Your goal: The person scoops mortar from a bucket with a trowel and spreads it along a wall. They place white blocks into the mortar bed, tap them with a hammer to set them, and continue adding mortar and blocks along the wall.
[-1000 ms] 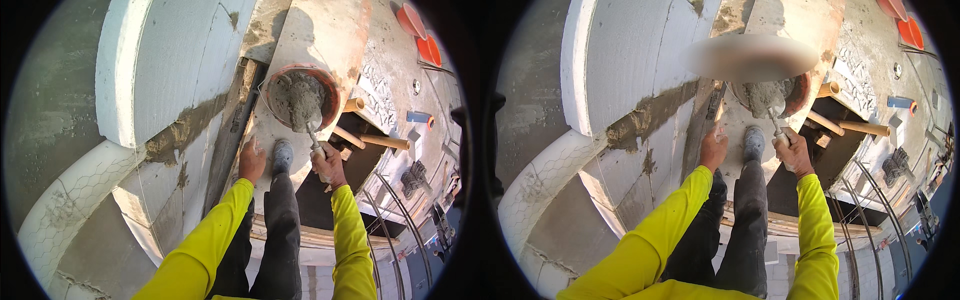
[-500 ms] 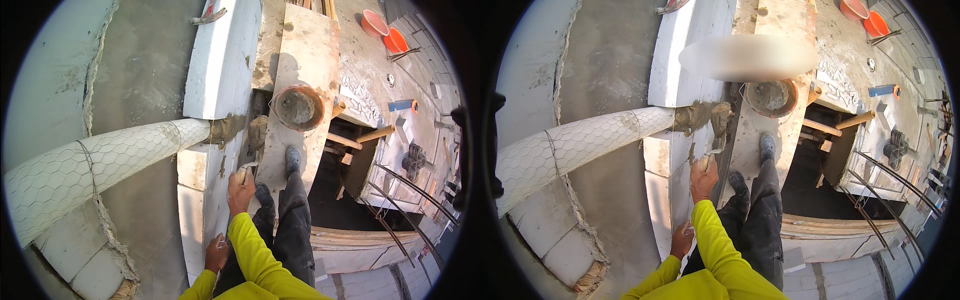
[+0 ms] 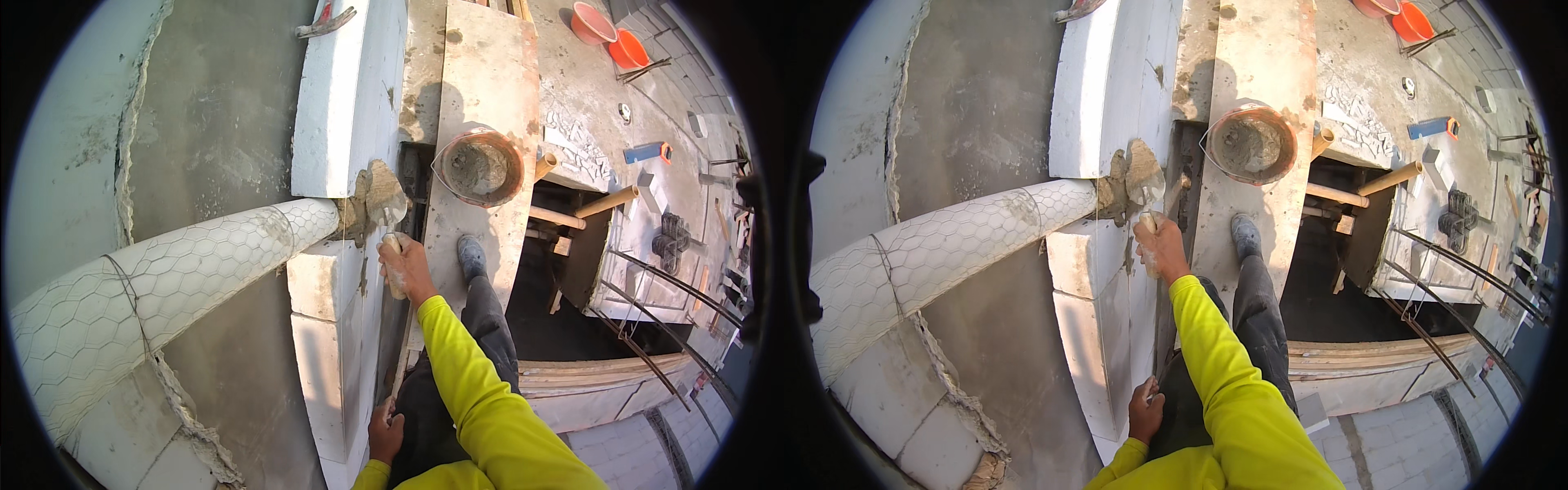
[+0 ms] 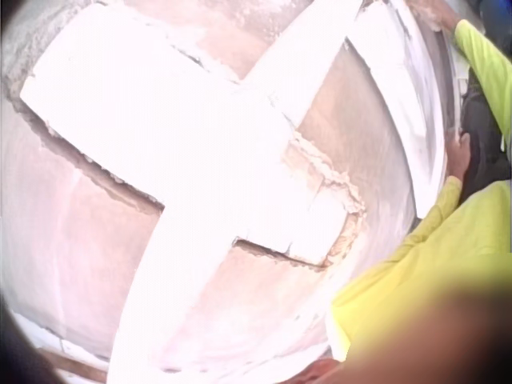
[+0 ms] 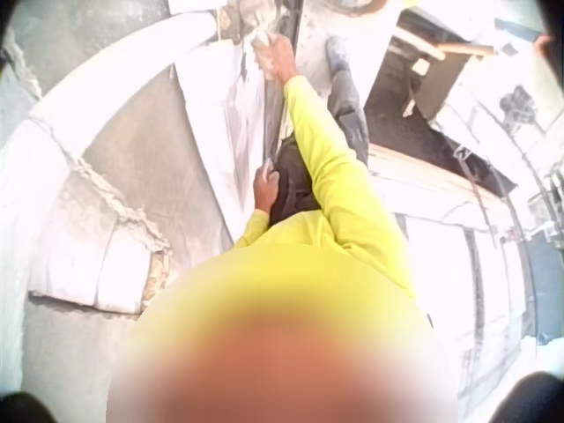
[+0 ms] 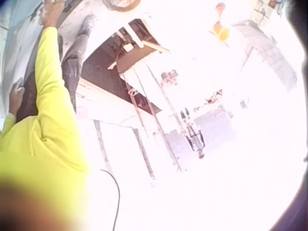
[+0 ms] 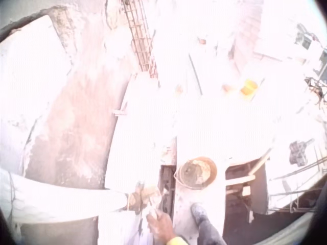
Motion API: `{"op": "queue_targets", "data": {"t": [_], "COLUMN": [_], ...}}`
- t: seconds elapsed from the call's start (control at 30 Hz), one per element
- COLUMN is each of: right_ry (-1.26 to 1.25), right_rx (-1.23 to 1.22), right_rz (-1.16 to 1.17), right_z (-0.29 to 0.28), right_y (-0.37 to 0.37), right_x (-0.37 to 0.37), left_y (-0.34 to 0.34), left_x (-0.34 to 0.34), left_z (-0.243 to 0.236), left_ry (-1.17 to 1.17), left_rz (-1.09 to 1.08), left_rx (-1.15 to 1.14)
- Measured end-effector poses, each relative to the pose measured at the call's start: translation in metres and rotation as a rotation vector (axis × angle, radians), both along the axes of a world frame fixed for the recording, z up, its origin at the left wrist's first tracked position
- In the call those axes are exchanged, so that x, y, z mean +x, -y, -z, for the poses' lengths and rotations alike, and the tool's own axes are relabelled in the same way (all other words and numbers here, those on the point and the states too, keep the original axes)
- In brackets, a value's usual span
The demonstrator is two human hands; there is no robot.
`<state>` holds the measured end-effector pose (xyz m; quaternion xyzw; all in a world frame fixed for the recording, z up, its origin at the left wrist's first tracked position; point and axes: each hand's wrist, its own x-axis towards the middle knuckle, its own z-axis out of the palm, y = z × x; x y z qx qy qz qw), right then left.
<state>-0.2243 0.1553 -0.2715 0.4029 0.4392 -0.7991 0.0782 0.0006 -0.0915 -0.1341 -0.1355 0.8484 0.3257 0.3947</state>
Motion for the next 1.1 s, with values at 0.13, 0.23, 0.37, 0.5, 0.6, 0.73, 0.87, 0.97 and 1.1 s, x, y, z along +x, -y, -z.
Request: {"op": "queue_targets", "data": {"t": [0.13,0.23,0.37,0.5,0.6,0.73,0.87,0.97,1.1], "right_ry": [-0.123,-0.189,-0.101,0.1,0.038,0.013,0.165,0.175,0.128], "right_rx": [-0.271,-0.46,-0.242,0.239,0.335,0.308,0.114,-0.219,-0.228], "right_rz": [0.007,0.073,0.367,0.647,0.421,0.095,0.015,0.036,-0.091], "right_z": [-0.052,-0.084,-0.113,-0.104,-0.086,-0.063,-0.022,0.011,0.055], "right_y": [-0.012,-0.019,-0.011,0.027,0.061,0.074,0.033,0.013,-0.005], "right_x": [0.017,0.036,0.069,0.068,0.068,0.1,0.115,0.094,0.042], "left_y": [0.001,0.002,0.006,0.009,0.007,0.003,0.0,0.003,0.007], "left_x": [-0.007,-0.017,-0.026,-0.026,-0.025,-0.029,-0.025,-0.017,-0.009], "left_z": [-0.003,-0.003,-0.006,-0.009,-0.01,-0.011,-0.012,-0.005,0.001], "left_ry": [-0.02,-0.012,-0.024,-0.013,0.011,0.037,0.084,0.051,0.045], "left_rz": [-0.017,-0.05,-0.105,-0.07,-0.021,0.007,-0.038,0.021,0.033], "left_rx": [-0.037,-0.063,-0.021,-0.044,-0.073,-0.075,-0.098,-0.111,-0.146]}}
